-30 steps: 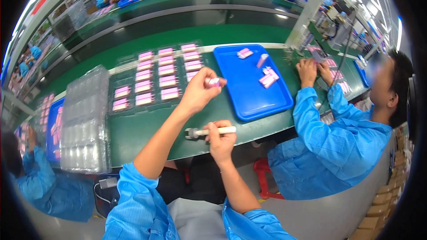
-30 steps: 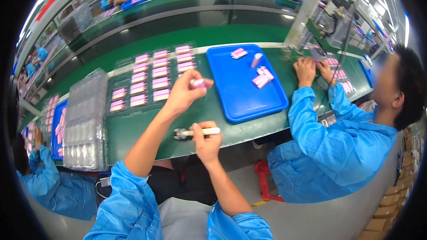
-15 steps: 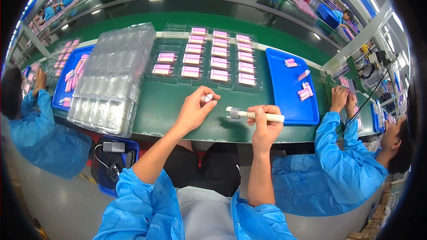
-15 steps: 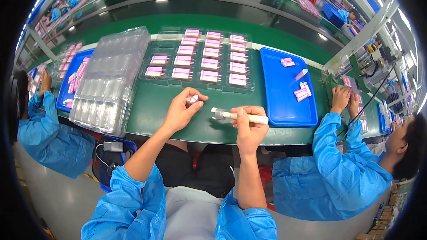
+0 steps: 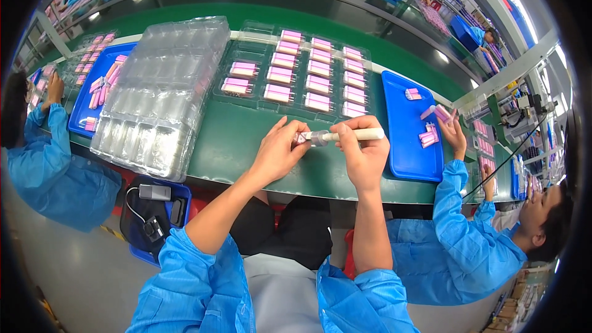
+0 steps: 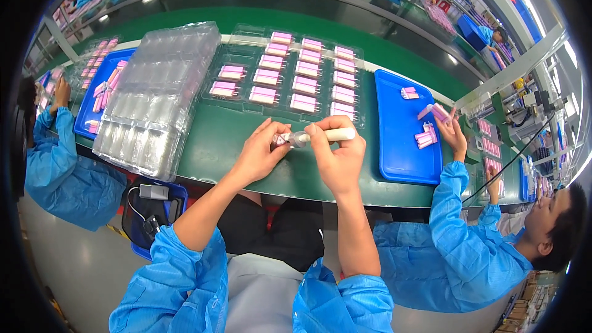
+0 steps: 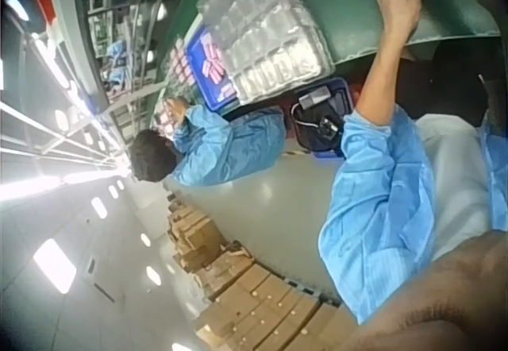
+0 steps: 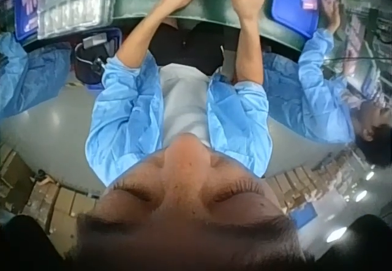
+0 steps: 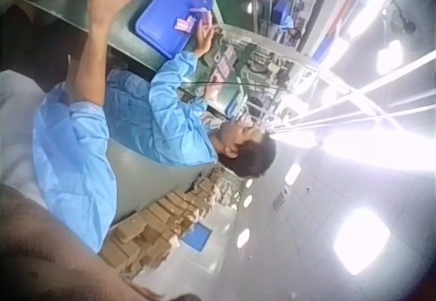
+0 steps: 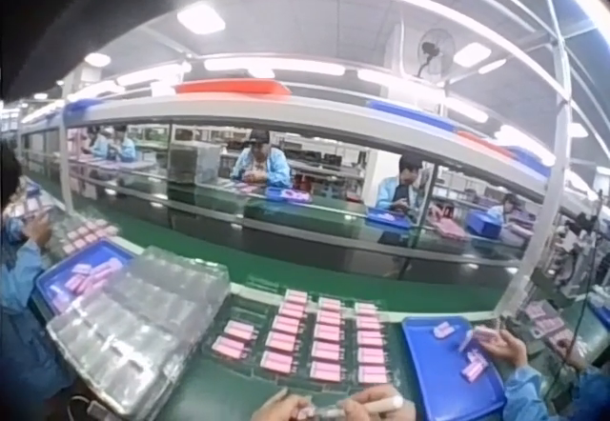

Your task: The person assembles small plastic components by applying a substance to them with an applicator tool, then arranges the assembled components into a plastic shipping tray.

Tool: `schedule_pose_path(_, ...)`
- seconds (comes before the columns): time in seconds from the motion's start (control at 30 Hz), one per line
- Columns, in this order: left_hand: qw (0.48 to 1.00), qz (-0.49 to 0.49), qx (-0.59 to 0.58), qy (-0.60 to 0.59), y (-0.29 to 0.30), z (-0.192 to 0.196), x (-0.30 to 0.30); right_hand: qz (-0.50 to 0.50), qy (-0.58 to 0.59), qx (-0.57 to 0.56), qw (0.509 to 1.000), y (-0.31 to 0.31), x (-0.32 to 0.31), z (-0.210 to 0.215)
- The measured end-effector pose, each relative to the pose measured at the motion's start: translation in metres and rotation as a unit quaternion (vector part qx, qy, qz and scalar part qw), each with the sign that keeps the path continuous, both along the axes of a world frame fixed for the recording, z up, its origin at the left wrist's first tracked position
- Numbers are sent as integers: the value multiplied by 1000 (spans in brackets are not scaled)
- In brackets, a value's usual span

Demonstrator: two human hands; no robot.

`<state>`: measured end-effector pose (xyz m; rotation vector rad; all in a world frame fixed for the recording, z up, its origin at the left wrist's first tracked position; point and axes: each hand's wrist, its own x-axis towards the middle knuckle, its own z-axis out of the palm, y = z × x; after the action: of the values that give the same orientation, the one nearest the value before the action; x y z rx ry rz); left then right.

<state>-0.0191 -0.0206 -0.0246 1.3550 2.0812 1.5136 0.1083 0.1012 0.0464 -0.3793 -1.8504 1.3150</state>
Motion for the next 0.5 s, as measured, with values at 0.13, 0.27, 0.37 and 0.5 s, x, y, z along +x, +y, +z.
schedule_pose_path(0.13, 1000, 0, 10, 4, -1, 3, -1, -5, -23, 35, 999, 0, -6, 3)
schedule_pose_path(0.27, 1000, 4, 10, -6, 0, 2, -1, 3, -26, 32, 999, 0, -9, 8)
schedule_pose_path(0.37, 1000, 0, 13, -10, -4, 5, 1, -4, -87, 114, 990, -4, -8, 13)
schedule_pose_path(0.5, 1000, -2, 12, -15, -7, 5, 0, -3, -91, 106, 990, -3, -12, 11)
